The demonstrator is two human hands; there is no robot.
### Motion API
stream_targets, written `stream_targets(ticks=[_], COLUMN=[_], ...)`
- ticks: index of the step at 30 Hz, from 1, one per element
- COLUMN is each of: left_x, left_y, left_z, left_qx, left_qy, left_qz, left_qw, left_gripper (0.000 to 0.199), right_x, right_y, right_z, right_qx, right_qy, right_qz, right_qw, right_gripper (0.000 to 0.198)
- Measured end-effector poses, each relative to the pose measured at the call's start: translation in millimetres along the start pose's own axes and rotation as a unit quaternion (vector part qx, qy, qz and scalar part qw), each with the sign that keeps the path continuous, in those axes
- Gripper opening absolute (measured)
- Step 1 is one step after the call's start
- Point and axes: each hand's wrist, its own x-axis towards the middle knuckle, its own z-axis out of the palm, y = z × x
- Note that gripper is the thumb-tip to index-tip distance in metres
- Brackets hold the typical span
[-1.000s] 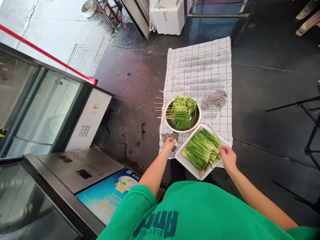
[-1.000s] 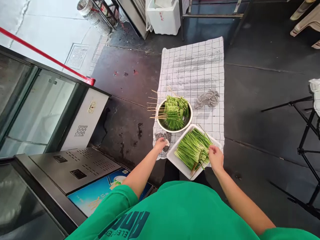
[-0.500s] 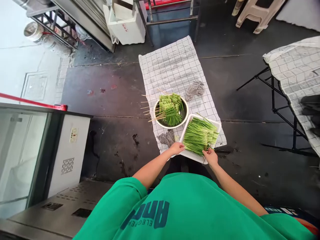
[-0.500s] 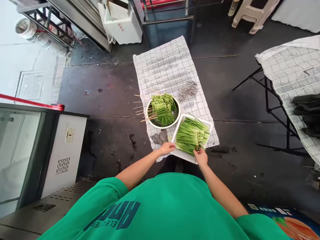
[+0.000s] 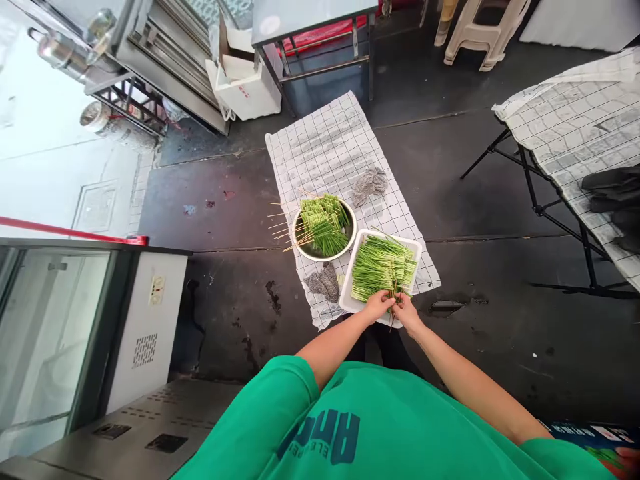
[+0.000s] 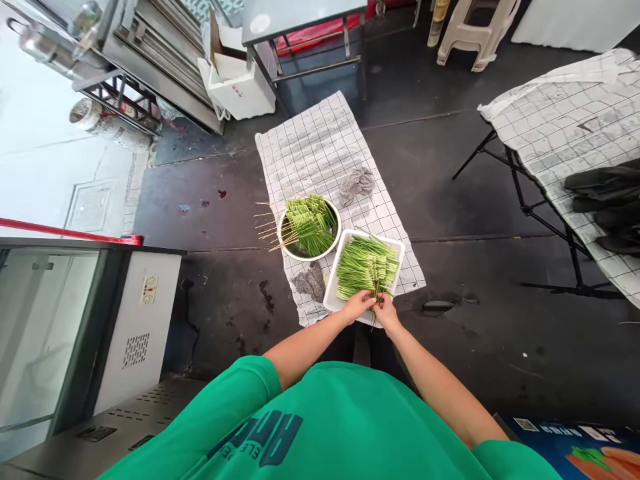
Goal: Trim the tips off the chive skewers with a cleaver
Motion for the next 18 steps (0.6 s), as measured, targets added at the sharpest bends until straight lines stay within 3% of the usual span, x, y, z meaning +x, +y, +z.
stream_targets(ticks=[5, 9, 13, 16, 18], left_x=[-3.2, -8.1, -16.4, -24.7, -29.1], left_y=[5.6, 8.9, 14.2, 19.7, 23.6], left_z=[8.0, 8.3, 10.6, 9.9, 6.7], left_qx=[-0.032, -0.07, -0.136, -0.183, -0.206], left_qy=[0.052, 0.08, 0.068, 0.05, 0.029], left_qz=[-0.001, -0.001, -0.009, -0.02, -0.031], left_qw=[0.998, 0.994, 0.988, 0.982, 0.978], left_gripper=[0.019, 0.023, 0.025, 0.03, 0.035], right_x=[-15.3, -20.7, -22.8, -26.6, -31.5], right_y=[-13.1, -24.1, -29.3, -32.4, -37.9], right_z=[-1.8, -2.6, -6.4, -10.9, -13.1], right_qx=[0.029, 0.099, 0.115, 0.061, -0.034], right_qy=[-0.064, -0.104, -0.124, -0.142, -0.137], right_qz=[-0.031, -0.021, -0.011, -0.023, -0.052], right_qw=[0.997, 0.989, 0.986, 0.988, 0.989], right_gripper=[0.042, 0.042, 0.047, 0.058, 0.061])
